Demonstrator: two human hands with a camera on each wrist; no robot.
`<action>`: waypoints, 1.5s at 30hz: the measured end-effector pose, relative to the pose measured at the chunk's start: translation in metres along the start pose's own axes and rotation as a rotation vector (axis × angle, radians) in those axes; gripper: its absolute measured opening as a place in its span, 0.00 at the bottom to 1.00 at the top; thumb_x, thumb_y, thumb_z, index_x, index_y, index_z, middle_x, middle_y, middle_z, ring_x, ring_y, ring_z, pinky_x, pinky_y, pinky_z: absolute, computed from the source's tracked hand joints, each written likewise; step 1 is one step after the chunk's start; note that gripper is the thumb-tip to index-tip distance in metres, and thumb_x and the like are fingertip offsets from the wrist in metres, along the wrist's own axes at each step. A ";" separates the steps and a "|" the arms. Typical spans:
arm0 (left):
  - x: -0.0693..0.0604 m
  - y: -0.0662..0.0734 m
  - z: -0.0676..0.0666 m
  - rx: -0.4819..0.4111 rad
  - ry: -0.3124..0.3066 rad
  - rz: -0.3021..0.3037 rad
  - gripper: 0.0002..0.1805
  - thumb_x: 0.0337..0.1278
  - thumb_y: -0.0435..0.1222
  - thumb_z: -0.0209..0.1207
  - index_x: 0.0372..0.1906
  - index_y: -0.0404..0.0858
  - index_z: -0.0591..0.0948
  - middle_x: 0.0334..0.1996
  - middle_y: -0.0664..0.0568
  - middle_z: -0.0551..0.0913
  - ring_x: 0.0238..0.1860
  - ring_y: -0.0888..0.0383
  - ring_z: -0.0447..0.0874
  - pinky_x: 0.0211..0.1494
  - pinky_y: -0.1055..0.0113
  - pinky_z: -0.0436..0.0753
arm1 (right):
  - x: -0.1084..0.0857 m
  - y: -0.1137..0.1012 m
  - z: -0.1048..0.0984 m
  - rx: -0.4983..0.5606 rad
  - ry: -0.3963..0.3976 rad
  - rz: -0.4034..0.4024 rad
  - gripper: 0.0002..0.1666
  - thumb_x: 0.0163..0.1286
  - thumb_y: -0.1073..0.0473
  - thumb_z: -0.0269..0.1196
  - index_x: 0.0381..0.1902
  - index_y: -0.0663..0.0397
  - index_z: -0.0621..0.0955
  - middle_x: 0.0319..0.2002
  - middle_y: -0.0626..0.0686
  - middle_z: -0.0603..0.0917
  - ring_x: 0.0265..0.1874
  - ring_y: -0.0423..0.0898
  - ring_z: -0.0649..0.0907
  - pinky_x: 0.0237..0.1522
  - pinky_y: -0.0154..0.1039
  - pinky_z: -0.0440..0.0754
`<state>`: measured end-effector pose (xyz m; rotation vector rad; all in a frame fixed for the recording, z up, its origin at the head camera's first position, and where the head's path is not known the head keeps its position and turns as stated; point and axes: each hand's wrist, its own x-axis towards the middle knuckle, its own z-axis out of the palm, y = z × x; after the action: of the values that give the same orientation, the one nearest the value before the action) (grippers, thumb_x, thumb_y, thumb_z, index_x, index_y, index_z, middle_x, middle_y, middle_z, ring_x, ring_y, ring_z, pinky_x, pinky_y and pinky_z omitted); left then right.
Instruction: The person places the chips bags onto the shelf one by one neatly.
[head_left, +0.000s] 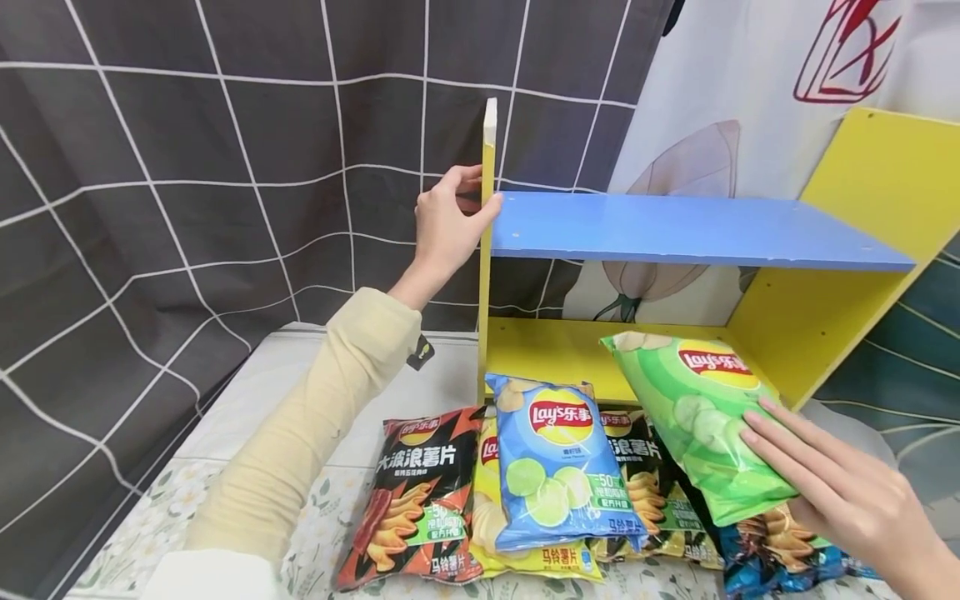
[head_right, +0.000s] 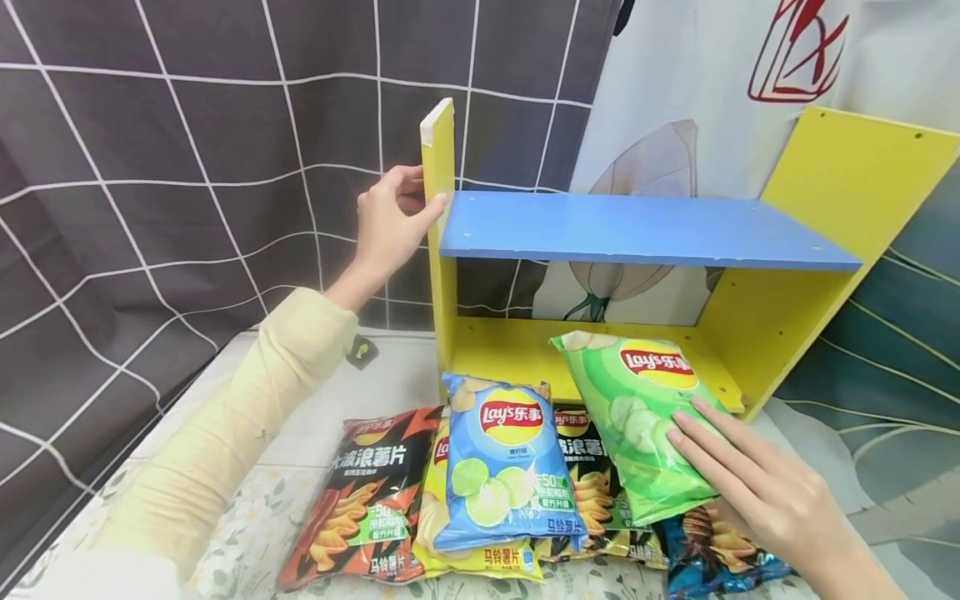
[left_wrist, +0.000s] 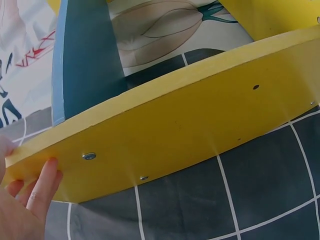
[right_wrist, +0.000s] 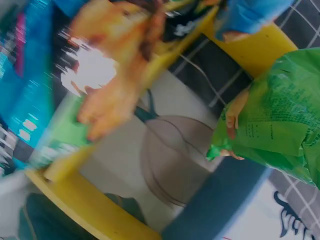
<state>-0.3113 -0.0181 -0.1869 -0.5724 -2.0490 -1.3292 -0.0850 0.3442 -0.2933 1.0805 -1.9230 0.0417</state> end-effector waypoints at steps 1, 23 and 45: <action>0.000 -0.001 0.000 0.000 0.007 0.000 0.23 0.57 0.40 0.63 0.57 0.37 0.78 0.49 0.47 0.85 0.38 0.55 0.87 0.40 0.68 0.85 | 0.004 0.001 -0.002 -0.004 0.014 -0.001 0.24 0.76 0.58 0.41 0.56 0.61 0.80 0.61 0.53 0.79 0.69 0.40 0.68 0.38 0.17 0.72; 0.002 -0.002 0.004 0.011 0.009 -0.002 0.22 0.57 0.40 0.63 0.57 0.37 0.78 0.50 0.47 0.85 0.38 0.55 0.87 0.40 0.68 0.85 | 0.119 0.051 0.003 -0.168 0.230 0.040 0.22 0.71 0.59 0.46 0.55 0.57 0.81 0.52 0.60 0.84 0.57 0.57 0.81 0.65 0.36 0.70; 0.002 -0.003 0.004 0.007 0.012 0.013 0.23 0.56 0.40 0.63 0.56 0.37 0.78 0.49 0.47 0.85 0.37 0.55 0.87 0.41 0.69 0.84 | 0.177 0.085 0.047 -0.253 0.051 -0.113 0.19 0.70 0.54 0.57 0.55 0.52 0.81 0.41 0.57 0.87 0.40 0.57 0.85 0.31 0.52 0.83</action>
<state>-0.3156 -0.0153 -0.1886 -0.5723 -2.0361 -1.3138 -0.2136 0.2592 -0.1634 1.0043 -1.7643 -0.2294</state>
